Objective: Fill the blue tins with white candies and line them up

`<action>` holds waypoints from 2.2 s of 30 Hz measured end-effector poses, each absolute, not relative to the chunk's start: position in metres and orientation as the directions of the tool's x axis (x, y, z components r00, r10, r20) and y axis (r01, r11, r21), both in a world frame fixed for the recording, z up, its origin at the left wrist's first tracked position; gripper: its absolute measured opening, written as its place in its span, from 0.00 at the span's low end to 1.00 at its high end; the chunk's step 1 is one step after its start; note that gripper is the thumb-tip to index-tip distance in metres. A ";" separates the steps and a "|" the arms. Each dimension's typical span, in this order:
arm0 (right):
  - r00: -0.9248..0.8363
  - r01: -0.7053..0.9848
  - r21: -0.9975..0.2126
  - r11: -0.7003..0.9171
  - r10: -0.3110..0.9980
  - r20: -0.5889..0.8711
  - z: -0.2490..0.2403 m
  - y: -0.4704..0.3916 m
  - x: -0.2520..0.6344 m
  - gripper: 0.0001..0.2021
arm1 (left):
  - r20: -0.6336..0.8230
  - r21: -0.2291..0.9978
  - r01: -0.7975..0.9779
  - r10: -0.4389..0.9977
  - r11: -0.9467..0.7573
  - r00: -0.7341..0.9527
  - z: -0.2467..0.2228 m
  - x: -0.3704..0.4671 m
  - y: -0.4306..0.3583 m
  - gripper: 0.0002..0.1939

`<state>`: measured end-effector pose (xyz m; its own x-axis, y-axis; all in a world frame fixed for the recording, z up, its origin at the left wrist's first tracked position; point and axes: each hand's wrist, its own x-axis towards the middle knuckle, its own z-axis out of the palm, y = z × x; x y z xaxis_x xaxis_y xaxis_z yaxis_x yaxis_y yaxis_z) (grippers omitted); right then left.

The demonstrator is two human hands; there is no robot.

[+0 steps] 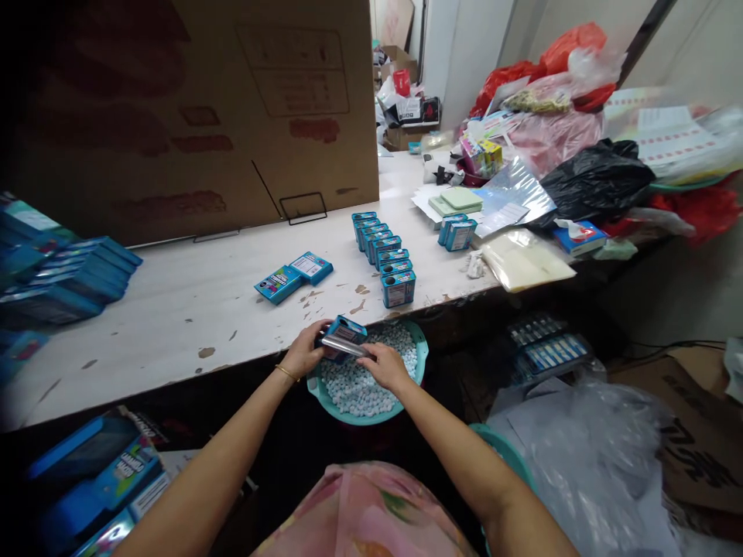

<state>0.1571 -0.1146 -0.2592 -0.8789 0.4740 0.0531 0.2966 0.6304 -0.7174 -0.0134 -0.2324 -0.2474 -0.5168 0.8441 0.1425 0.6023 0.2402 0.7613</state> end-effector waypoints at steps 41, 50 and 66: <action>-0.940 0.336 -0.407 0.849 0.278 -0.196 -0.216 -0.057 0.186 0.15 | -0.049 0.979 0.108 0.710 0.174 -0.702 -0.320 0.034 -0.274 0.22; -0.940 0.227 -0.061 0.972 0.202 -0.275 -0.159 -0.078 0.154 0.14 | 0.026 0.973 0.194 0.774 0.127 -0.633 -0.320 0.039 -0.257 0.21; -0.964 0.089 0.107 0.990 0.112 -0.239 -0.141 -0.096 0.140 0.12 | 0.028 0.961 0.231 0.778 0.151 -0.627 -0.316 0.040 -0.252 0.20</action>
<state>0.1405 -0.0959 -0.1413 -0.9645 0.1123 -0.2392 0.0888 0.9903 0.1070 0.0398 -0.2518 -0.3161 -0.6274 0.7782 0.0280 0.2308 0.1514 0.9611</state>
